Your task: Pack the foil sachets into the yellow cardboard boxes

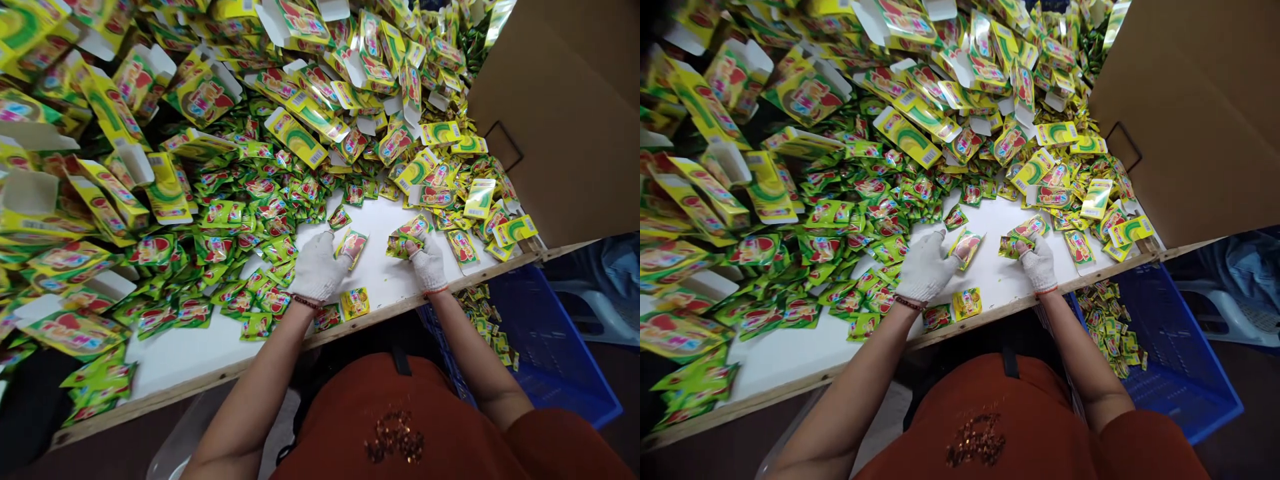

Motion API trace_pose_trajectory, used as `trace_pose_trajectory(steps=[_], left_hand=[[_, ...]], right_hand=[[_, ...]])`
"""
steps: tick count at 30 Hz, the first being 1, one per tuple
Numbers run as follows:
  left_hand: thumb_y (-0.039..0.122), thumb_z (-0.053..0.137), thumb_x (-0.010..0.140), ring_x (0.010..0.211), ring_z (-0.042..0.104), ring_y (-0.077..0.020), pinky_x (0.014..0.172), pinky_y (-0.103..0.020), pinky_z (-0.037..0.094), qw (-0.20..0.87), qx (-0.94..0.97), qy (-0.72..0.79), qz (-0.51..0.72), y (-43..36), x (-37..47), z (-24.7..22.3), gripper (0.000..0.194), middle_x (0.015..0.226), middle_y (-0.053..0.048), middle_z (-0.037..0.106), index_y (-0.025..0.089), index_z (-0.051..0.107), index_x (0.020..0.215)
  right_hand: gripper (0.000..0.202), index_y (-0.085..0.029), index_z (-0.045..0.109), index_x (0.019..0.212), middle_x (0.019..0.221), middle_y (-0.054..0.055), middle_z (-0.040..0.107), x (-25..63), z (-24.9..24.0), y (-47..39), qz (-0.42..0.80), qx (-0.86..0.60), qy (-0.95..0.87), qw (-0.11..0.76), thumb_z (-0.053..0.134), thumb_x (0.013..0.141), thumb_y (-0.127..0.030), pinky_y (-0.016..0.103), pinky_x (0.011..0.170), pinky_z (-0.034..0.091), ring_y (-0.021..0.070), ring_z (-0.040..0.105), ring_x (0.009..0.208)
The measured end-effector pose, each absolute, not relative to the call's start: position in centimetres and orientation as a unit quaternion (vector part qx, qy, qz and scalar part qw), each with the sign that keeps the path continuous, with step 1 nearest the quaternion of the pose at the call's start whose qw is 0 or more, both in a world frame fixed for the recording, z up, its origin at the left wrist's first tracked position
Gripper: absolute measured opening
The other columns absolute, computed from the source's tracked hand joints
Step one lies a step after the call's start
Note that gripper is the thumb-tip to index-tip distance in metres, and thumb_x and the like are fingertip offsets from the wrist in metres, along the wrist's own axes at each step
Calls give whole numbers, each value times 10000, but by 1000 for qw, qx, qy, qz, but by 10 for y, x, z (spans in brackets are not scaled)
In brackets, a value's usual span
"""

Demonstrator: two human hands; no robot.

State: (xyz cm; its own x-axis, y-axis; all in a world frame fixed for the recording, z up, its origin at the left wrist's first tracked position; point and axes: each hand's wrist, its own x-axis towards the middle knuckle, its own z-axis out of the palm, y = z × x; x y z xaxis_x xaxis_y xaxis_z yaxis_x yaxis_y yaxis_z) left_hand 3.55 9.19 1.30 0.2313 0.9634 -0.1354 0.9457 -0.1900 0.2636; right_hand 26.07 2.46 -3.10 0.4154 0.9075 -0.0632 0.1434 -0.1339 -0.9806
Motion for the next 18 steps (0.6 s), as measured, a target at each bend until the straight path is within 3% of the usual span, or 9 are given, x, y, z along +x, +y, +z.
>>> trace_pose_trajectory(steps=[3, 9, 13, 18], left_hand=[[559, 620, 770, 1091, 549, -353, 880, -422, 454, 133, 785, 605, -21, 81, 49, 10, 779, 1200, -192, 584, 79, 446, 1359], [301, 652, 702, 1041, 557, -290, 874, -378, 452, 193, 814, 548, 5, 62, 51, 10, 482, 1118, -115, 578, 177, 548, 1155], [288, 643, 717, 945, 587, -248, 812, -344, 470, 266, 796, 543, 35, 51, 52, 13, 488, 1044, -82, 598, 166, 507, 1169], [307, 644, 737, 982, 581, -264, 852, -357, 470, 263, 818, 511, 30, 51, 49, 12, 503, 1061, -100, 602, 150, 519, 1198]], right_hand=[[461, -159, 649, 1106, 1031, 94, 709, 260, -30, 24, 369, -658, -396, 523, 643, 814, -516, 395, 862, 550, 219, 658, 912], [446, -161, 640, 1086, 1018, 90, 707, 258, -24, 25, 365, -649, -401, 534, 650, 803, -506, 351, 823, 550, 201, 646, 898], [406, -161, 639, 1037, 937, 67, 699, 257, -22, 24, 389, -650, -438, 484, 625, 814, -500, 323, 750, 531, 179, 618, 799], [292, -177, 642, 903, 810, 25, 651, 256, -24, 23, 390, -645, -498, 428, 630, 796, -449, 299, 712, 477, 171, 567, 748]])
